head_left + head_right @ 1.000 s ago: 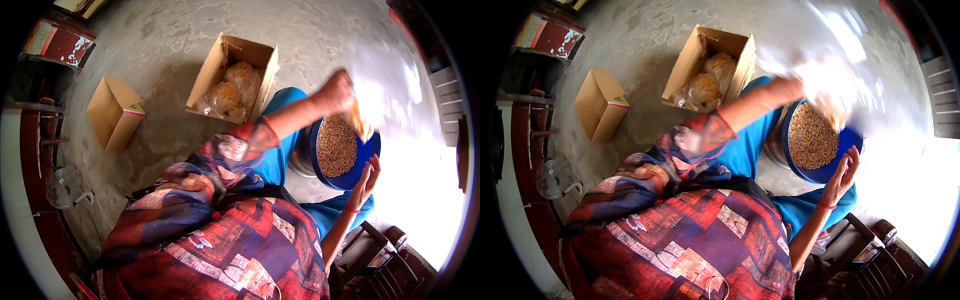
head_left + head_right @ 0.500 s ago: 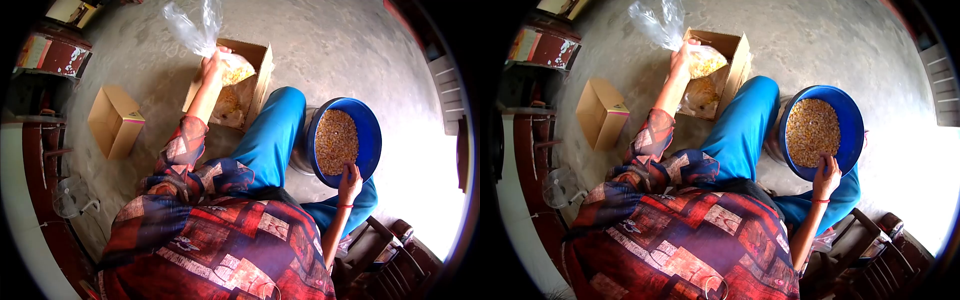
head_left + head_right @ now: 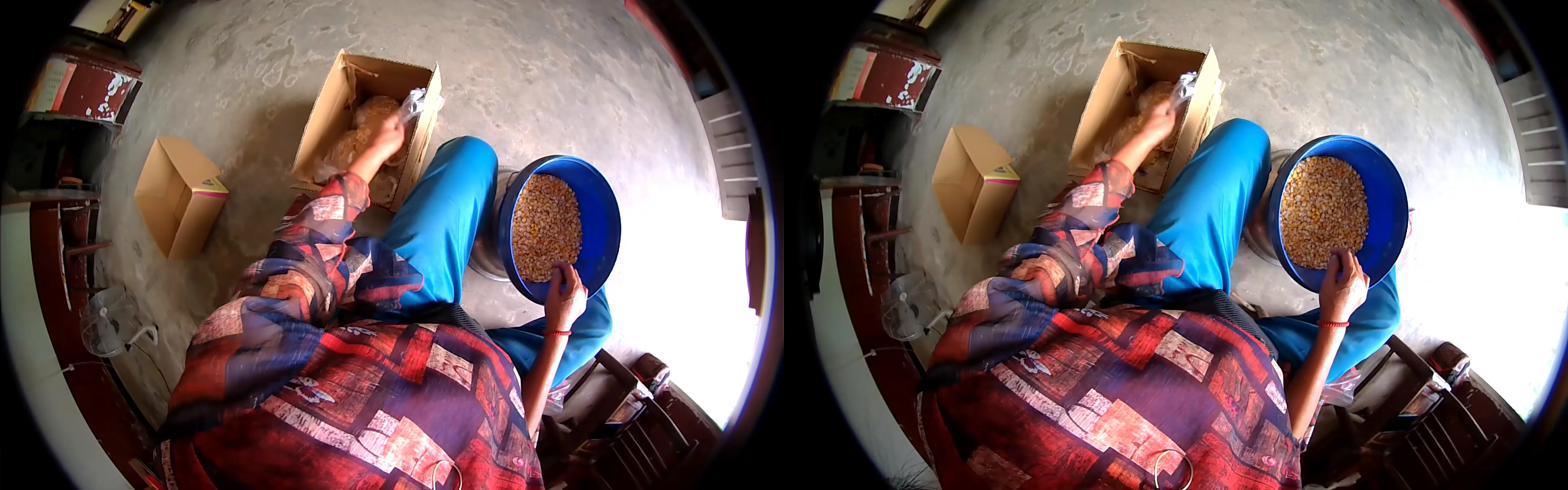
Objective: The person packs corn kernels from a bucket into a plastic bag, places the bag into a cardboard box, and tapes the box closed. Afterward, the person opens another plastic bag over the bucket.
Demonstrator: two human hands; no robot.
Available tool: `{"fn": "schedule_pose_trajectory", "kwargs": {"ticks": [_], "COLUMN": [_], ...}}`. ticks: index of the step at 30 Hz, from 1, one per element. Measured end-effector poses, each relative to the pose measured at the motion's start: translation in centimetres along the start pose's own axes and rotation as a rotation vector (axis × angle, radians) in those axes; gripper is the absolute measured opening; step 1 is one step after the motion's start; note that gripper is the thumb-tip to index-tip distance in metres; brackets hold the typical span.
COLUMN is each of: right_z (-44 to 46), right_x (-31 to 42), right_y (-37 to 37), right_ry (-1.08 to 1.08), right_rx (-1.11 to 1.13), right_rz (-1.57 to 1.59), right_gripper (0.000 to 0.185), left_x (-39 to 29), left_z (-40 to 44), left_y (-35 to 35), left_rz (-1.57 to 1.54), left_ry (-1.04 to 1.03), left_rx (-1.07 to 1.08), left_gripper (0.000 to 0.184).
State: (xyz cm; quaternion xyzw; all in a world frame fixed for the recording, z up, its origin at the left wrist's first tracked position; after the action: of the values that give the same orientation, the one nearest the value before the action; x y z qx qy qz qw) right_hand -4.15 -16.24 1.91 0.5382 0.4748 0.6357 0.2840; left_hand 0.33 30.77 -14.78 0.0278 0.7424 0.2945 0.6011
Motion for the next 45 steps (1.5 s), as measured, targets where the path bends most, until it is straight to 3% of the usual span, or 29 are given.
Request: {"fn": "schedule_pose_trajectory", "kwargs": {"ticks": [2,3,4,5,6,7,9,11,12,13,14,15,16,17,18,19,24,27,32,35,38,41,45], "right_z": [0.0,0.0,0.0,0.0,0.0,0.0,0.0,0.0,0.0,-0.1,0.0,0.1,0.1,0.1,0.1,0.1,0.1,0.3,0.2,0.2,0.3,0.4,0.5], "right_x": [0.1,0.1,0.2,0.2,0.2,0.1,-0.1,0.1,0.2,0.2,0.1,0.0,0.2,0.1,-0.1,-0.2,0.2,0.1,0.1,-0.1,-0.4,0.1,0.5], "right_y": [-0.1,-0.1,0.0,-0.1,-0.2,-0.2,-0.4,-0.2,-0.1,-0.2,-0.3,-0.4,-0.3,-0.3,-0.5,-0.6,-0.6,-0.9,-0.9,-0.9,-1.2,-0.8,-1.0], "right_ry": [0.006,0.008,0.009,0.001,-0.007,-0.006,0.001,0.008,0.013,0.016,0.015,0.013,0.01,0.012,0.0,-0.012,-0.021,-0.039,-0.06,-0.086,-0.09,-0.049,-0.057], "right_rx": [0.0,-0.002,-0.002,0.012,0.024,0.023,0.014,0.012,0.011,0.015,0.023,0.03,0.042,0.044,0.056,0.068,0.066,0.094,0.122,0.134,0.155,0.146,0.153], "right_rz": [0.002,0.003,0.0,-0.001,0.0,0.0,-0.029,-0.018,-0.011,-0.009,-0.013,-0.018,-0.01,-0.014,-0.032,-0.05,-0.064,-0.07,-0.144,-0.118,-0.113,-0.135,-0.139], "right_gripper": [0.009,0.009,0.009,0.009,0.009,0.009,0.009,0.009,0.01,0.01,0.01,0.01,0.01,0.01,0.01,0.01,0.01,0.01,0.01,0.011,0.011,0.01,0.01], "left_x": [2.5,2.3,2.4,10.5,11.6,11.5,9.6,9.2,7.9,8.8,1.2,1.8,1.6,2.7,2.9,1.6,5.5,6.5,5.8,6.9,6.1,6.5,14.0], "left_z": [-0.4,-1.5,-3.4,-3.5,-5.6,-5.8,-8.8,-7.3,-4.8,-2.2,-4.8,-0.1,-0.5,1.5,2.7,3.1,7.5,9.3,9.9,9.3,9.0,9.3,10.6], "left_y": [-3.5,-4.8,-6.2,-8.5,-9.2,-9.1,-8.9,-6.6,-3.8,-1.7,4.6,5.0,6.3,8.0,8.9,9.1,10.3,9.5,9.4,10.4,10.2,10.7,10.0], "left_rz": [0.206,0.576,0.813,0.887,0.958,0.958,1.048,0.973,0.364,-0.397,-0.535,-0.249,-0.462,-0.527,-0.54,-0.571,-0.667,-0.782,-0.826,-0.795,-0.742,-0.696,-0.841], "left_ry": [-0.162,-0.106,0.025,-0.004,-0.036,-0.037,-0.02,0.188,0.24,0.084,0.183,0.163,0.399,0.354,0.374,0.41,0.554,0.518,0.521,0.613,0.635,0.543,0.549], "left_rx": [0.164,0.299,0.582,0.804,1.027,1.025,1.248,1.237,0.925,0.67,0.114,0.253,0.104,-0.057,-0.108,-0.077,-0.285,-0.321,-0.281,-0.358,-0.241,-0.28,-0.323], "left_gripper": [0.025,0.026,0.029,0.027,0.026,0.026,0.033,0.037,0.032,0.027,0.022,0.026,0.043,0.033,0.034,0.046,0.046,0.046,0.017,0.011,0.01,0.013,0.015]}}
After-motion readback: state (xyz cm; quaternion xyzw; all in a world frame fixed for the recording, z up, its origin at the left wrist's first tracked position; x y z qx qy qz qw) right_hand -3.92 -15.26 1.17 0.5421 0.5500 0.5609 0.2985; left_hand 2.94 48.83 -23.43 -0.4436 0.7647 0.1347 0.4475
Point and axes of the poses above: each hand's wrist, its own z-axis towards the middle knuckle, its own y-axis out of the back of the hand, x = y × z, the point moved 10 cm from there along z, towards the middle knuckle, and after that the axes turned 11 degrees about x, right-handed, at the moved point
